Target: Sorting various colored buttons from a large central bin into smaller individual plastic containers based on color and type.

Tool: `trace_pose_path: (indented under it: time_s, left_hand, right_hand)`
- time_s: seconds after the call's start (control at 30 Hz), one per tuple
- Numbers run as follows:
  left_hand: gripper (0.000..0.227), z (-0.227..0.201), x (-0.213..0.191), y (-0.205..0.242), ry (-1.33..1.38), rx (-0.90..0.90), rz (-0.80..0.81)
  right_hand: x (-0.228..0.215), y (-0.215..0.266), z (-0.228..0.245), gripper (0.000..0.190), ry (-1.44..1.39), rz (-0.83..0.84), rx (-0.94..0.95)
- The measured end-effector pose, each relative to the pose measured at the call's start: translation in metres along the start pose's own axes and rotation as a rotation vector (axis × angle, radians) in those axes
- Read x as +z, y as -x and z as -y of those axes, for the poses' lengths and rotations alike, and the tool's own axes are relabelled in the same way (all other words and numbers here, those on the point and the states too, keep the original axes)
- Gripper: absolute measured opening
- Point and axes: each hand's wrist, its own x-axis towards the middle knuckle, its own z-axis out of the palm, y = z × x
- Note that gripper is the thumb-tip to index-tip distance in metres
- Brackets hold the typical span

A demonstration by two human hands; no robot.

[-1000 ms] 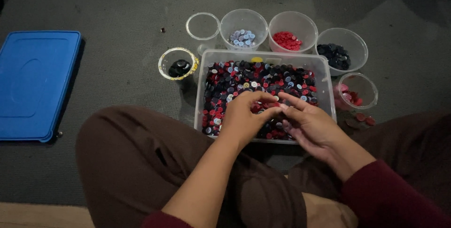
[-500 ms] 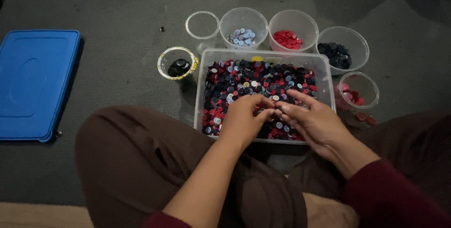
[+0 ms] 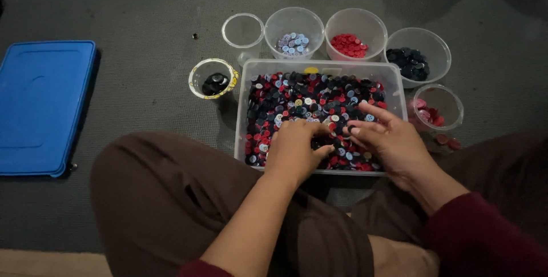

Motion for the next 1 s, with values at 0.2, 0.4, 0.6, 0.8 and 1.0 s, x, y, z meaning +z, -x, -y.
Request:
trace_pose_path:
  time_s: [0.2, 0.4, 0.6, 0.8, 1.0]
  left_hand:
    - [0.014, 0.005, 0.007, -0.002, -0.059, 0.009, -0.029]
    - [0.018, 0.007, 0.007, -0.005, 0.02, -0.055, -0.136]
    - [0.021, -0.003, 0.022, -0.014, -0.099, -0.011, -0.222]
    - [0.012, -0.018, 0.036, -0.031, -0.243, 0.097, -0.271]
    - [0.011, -0.006, 0.056, -0.048, -0.362, 0.138, -0.319]
  right_hand:
    - [-0.012, -0.016, -0.015, 0.046, 0.42, -0.091, -0.174]
    - [-0.013, -0.036, -0.034, 0.029, 0.847, -0.151, -0.336]
    - [-0.017, -0.05, -0.039, 0.027, 0.985, -0.224, -0.305]
    - [-0.025, -0.052, -0.047, 0.028, 0.856, -0.165, -0.294]
    - [-0.017, -0.036, -0.02, 0.019, 0.885, -0.249, -0.223]
